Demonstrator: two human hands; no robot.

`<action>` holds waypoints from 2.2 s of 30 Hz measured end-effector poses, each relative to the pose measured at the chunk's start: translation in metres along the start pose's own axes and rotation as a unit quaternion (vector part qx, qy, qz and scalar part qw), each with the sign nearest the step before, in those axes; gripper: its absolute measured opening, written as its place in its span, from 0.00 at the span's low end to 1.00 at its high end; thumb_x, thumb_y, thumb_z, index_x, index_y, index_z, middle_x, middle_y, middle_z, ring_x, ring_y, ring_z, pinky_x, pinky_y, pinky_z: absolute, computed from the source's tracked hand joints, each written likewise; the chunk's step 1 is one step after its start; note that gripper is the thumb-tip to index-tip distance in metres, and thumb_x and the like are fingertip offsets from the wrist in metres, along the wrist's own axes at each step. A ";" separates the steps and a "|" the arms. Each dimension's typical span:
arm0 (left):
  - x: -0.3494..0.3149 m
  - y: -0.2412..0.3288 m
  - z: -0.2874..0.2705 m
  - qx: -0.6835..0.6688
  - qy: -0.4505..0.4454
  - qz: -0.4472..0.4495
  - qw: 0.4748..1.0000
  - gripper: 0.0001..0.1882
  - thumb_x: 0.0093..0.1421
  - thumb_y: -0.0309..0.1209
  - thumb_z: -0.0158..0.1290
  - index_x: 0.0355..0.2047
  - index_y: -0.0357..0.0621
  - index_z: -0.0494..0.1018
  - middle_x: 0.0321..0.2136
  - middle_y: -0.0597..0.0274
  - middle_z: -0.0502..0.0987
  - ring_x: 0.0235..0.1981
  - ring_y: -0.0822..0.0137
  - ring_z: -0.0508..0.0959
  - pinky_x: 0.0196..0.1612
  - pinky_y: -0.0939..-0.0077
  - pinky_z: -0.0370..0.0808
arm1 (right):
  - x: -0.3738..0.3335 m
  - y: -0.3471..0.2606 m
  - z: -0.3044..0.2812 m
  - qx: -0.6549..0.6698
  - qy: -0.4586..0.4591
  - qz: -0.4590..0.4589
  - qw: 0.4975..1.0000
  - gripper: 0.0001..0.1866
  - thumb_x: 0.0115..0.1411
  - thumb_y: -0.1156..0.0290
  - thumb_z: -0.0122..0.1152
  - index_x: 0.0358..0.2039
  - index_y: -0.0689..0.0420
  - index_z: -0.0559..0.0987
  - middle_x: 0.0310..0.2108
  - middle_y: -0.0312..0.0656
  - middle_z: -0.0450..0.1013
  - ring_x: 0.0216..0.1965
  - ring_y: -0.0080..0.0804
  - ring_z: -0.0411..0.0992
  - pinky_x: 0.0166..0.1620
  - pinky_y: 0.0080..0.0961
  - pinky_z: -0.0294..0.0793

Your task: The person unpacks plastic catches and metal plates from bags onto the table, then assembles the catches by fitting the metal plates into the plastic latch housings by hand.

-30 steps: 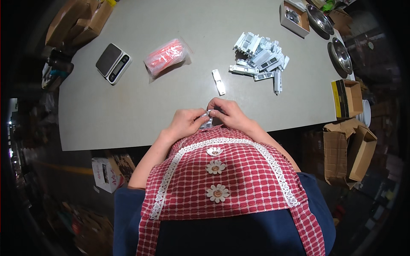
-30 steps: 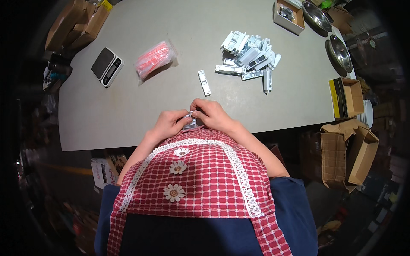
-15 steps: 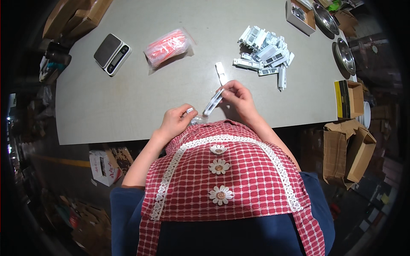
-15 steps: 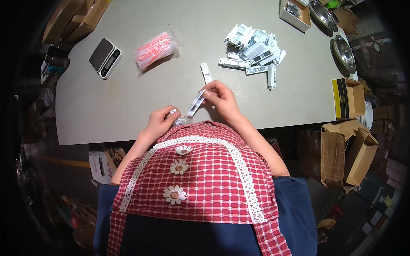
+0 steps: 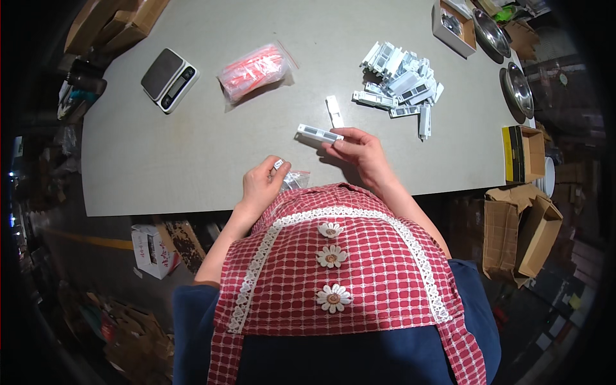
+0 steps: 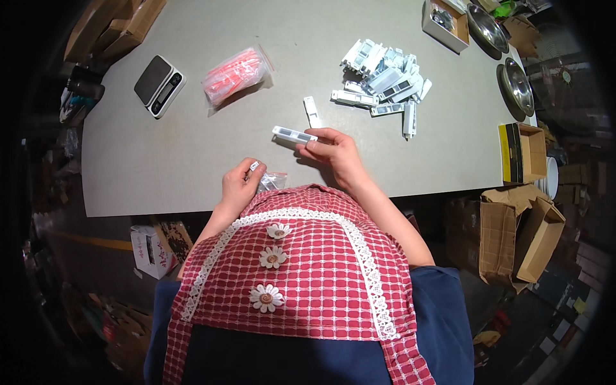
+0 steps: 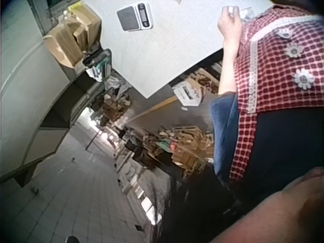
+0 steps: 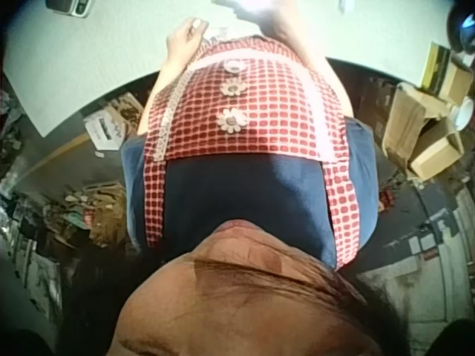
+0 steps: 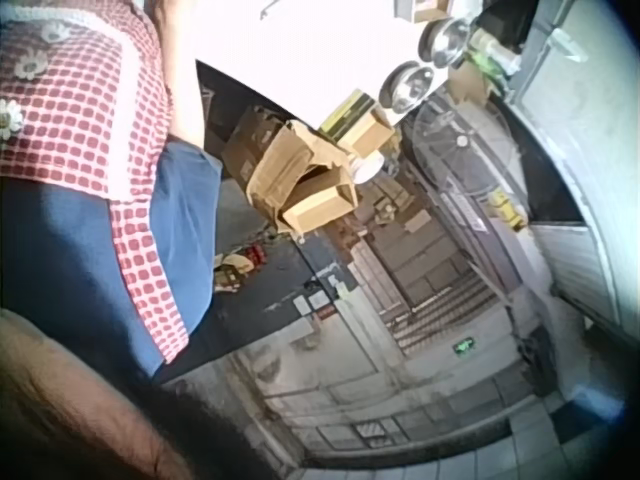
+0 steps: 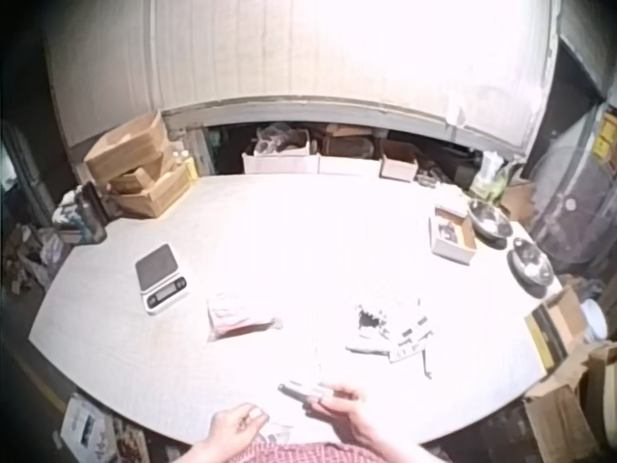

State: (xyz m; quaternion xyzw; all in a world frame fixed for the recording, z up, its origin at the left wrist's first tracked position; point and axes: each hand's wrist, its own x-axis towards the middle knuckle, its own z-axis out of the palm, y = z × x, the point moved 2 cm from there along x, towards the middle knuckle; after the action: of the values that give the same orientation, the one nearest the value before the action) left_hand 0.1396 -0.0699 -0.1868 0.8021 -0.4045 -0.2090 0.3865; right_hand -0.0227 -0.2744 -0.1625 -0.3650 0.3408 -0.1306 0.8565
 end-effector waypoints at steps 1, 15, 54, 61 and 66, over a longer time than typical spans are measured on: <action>0.000 0.000 0.001 0.000 0.001 0.001 1.000 0.14 0.66 0.42 0.58 0.37 0.42 0.78 0.18 0.54 0.77 0.19 0.58 0.79 0.25 0.67 0.72 | 0.005 0.007 -0.007 -0.001 0.000 -0.001 1.000 0.16 0.65 0.77 0.61 0.53 0.69 0.76 0.44 0.51 0.78 0.42 0.36 0.81 0.46 0.27 0.84; -0.003 0.006 0.005 0.057 0.023 0.040 0.997 0.13 0.66 0.42 0.59 0.34 0.45 0.78 0.14 0.60 0.75 0.15 0.60 0.78 0.21 0.66 0.70 | 0.027 0.006 0.010 -0.765 0.071 -0.328 0.550 0.21 0.57 0.50 0.69 0.31 0.56 0.76 0.24 0.43 0.77 0.24 0.43 0.79 0.27 0.38 0.78; 0.011 0.012 0.014 0.107 0.034 0.114 0.987 0.09 0.65 0.39 0.59 0.38 0.50 0.76 0.18 0.63 0.79 0.19 0.63 0.82 0.21 0.69 0.73 | 0.064 0.009 -0.004 -0.727 -0.024 -0.435 0.531 0.28 0.70 0.63 0.53 0.66 0.65 0.67 0.70 0.53 0.60 0.71 0.52 0.58 0.73 0.47 0.53; 0.011 0.010 0.015 0.126 0.035 0.113 0.985 0.09 0.65 0.40 0.59 0.38 0.50 0.77 0.18 0.63 0.79 0.19 0.63 0.82 0.21 0.69 0.73 | 0.067 0.010 -0.006 -0.704 -0.007 -0.458 0.542 0.27 0.66 0.69 0.57 0.63 0.65 0.68 0.67 0.54 0.64 0.68 0.57 0.61 0.70 0.47 0.59; 0.008 0.008 0.015 0.133 0.043 0.107 0.984 0.09 0.65 0.40 0.59 0.38 0.50 0.76 0.18 0.63 0.80 0.19 0.63 0.82 0.22 0.69 0.74 | 0.066 0.003 -0.011 -0.604 -0.012 -0.465 0.647 0.29 0.61 0.70 0.63 0.61 0.65 0.69 0.64 0.58 0.65 0.65 0.58 0.64 0.67 0.47 0.62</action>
State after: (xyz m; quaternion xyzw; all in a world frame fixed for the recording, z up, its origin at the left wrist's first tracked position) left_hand 0.1304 -0.0859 -0.1904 0.8068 -0.4948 -0.0759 0.3137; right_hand 0.0180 -0.3093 -0.2021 -0.9135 0.1191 -0.2729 0.2774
